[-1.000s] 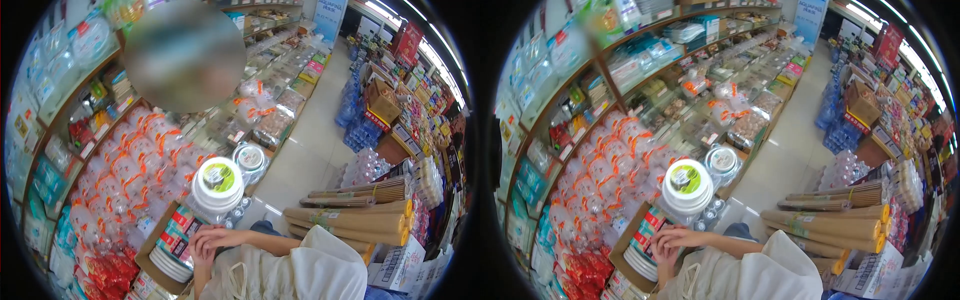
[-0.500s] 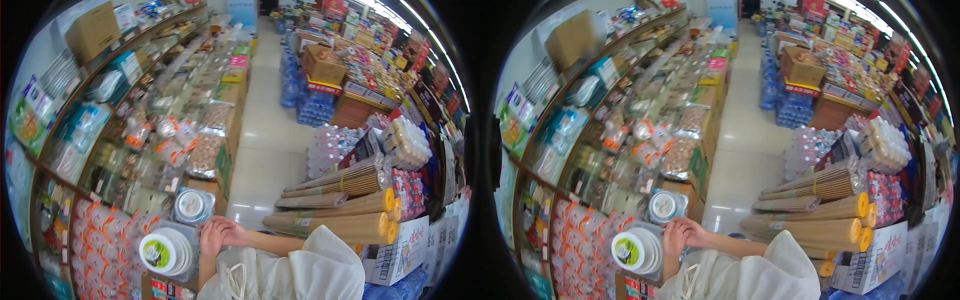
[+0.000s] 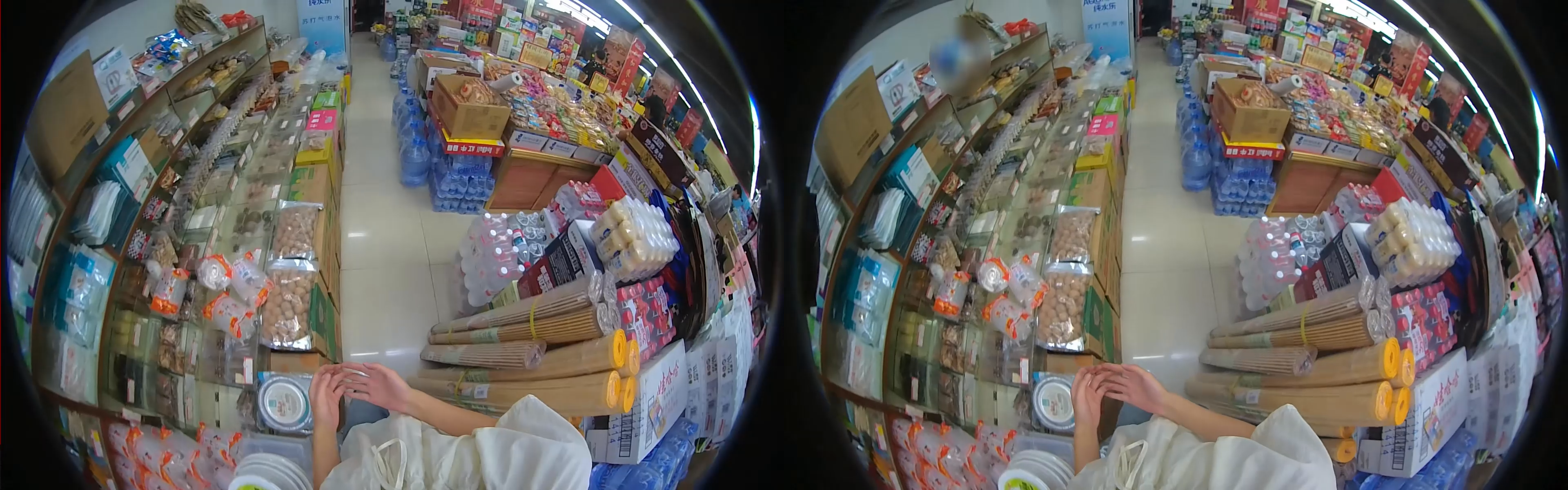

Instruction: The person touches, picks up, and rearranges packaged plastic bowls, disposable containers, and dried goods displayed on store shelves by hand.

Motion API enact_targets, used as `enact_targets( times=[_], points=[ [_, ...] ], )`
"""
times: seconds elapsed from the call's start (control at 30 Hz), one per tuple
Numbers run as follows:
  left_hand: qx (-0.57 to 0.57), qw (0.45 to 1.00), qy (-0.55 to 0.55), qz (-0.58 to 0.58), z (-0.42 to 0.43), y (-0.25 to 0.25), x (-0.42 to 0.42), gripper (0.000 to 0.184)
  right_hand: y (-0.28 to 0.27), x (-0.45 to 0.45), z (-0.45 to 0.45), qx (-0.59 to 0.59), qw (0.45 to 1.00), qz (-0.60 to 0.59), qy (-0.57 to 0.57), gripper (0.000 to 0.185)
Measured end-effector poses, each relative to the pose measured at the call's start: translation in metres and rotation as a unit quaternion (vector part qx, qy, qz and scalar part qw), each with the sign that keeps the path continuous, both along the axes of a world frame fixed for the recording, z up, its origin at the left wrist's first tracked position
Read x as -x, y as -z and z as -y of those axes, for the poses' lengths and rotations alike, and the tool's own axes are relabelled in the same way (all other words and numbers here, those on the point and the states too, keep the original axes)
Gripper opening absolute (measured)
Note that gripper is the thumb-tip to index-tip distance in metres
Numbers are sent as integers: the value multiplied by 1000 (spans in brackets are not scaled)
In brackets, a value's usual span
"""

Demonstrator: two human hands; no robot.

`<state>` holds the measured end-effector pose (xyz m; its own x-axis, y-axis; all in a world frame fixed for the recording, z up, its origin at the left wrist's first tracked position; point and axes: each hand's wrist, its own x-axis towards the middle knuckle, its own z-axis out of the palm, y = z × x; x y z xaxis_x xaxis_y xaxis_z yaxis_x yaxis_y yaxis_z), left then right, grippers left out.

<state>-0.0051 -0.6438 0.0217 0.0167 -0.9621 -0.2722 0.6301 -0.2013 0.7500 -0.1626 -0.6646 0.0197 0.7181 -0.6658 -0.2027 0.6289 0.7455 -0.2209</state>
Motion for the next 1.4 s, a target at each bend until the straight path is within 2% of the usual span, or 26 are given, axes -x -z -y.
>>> enact_targets(
  times=[0.1, 0.13, 0.2, 0.33, 0.37, 0.47, 0.5, 0.6, 0.63, 0.73, 0.8, 0.87, 0.93, 0.97, 1.03, 1.1, 1.17, 1.27, 1.3, 1.37, 1.4],
  points=[
    [-37, 992, -114, -48, 35, 36, -21, 24, -10, -19, 39, 75, 991, -107, 18, 53],
    [-58, 987, -116, -91, 49, 42, -29, 25, -13, -27, 52, 103, 982, -153, 27, 53],
    [-106, 972, -115, -177, 70, 49, -43, 27, -29, -42, 80, 120, 987, -103, -18, 54],
    [-52, 953, -2, -300, 104, 41, -50, 33, -40, -72, 118, 58, 984, 30, -167, 48],
    [-36, 962, 7, -270, 110, 45, -48, 40, -27, -80, 123, 58, 979, 48, -190, 45],
    [-51, 922, 23, -383, 126, 60, -55, 46, 33, -97, 137, 75, 971, -80, -212, 43],
    [-65, 927, 9, -370, 130, 64, -58, 46, 36, -97, 143, 66, 972, -94, -207, 40],
    [-90, 949, -46, -298, 140, 71, -78, 46, 68, -96, 164, 60, 956, -172, -228, 36],
    [-113, 947, -66, -294, 142, 65, -88, 40, 80, -95, 172, 168, 941, -195, -221, 32],
    [-112, 950, -155, -245, 159, 63, -107, 35, 102, -83, 198, 281, 822, -402, -289, 31],
    [-113, 952, -207, -195, 175, 66, -121, 31, 113, -75, 222, 301, 787, -435, -318, 28],
    [-111, 952, -269, -92, 191, 72, -132, 29, 152, -63, 247, 442, 687, -479, -321, 28],
    [-128, 937, -324, 40, 204, 102, -149, 29, 132, -60, 281, 445, 675, -467, -359, 28],
    [-151, 921, -343, 106, 208, 125, -159, 31, 124, -61, 300, 488, 647, -465, -357, 29],
    [-190, 861, -417, 220, 222, 148, -174, 31, 128, -58, 341, 534, 631, -441, -350, 29],
    [-158, 775, -513, 333, 235, 177, -185, 39, 127, -53, 377, 544, 628, -440, -341, 28],
    [-255, 672, -462, 520, 238, 213, -202, 45, 126, -49, 418, 523, 634, -462, -332, 24],
    [-308, 607, -528, 509, 249, 204, -210, 49, 136, -31, 478, 521, 640, -461, -326, 21],
    [-352, 644, -560, 384, 255, 188, -209, 50, 139, -26, 495, 515, 646, -465, -320, 21],
    [-404, 681, -600, 117, 274, 149, -204, 53, 145, -15, 522, 502, 658, -474, -301, 20],
    [-393, 693, -598, 85, 271, 151, -206, 53, 154, -9, 534, 504, 652, -474, -310, 20]
  ],
)
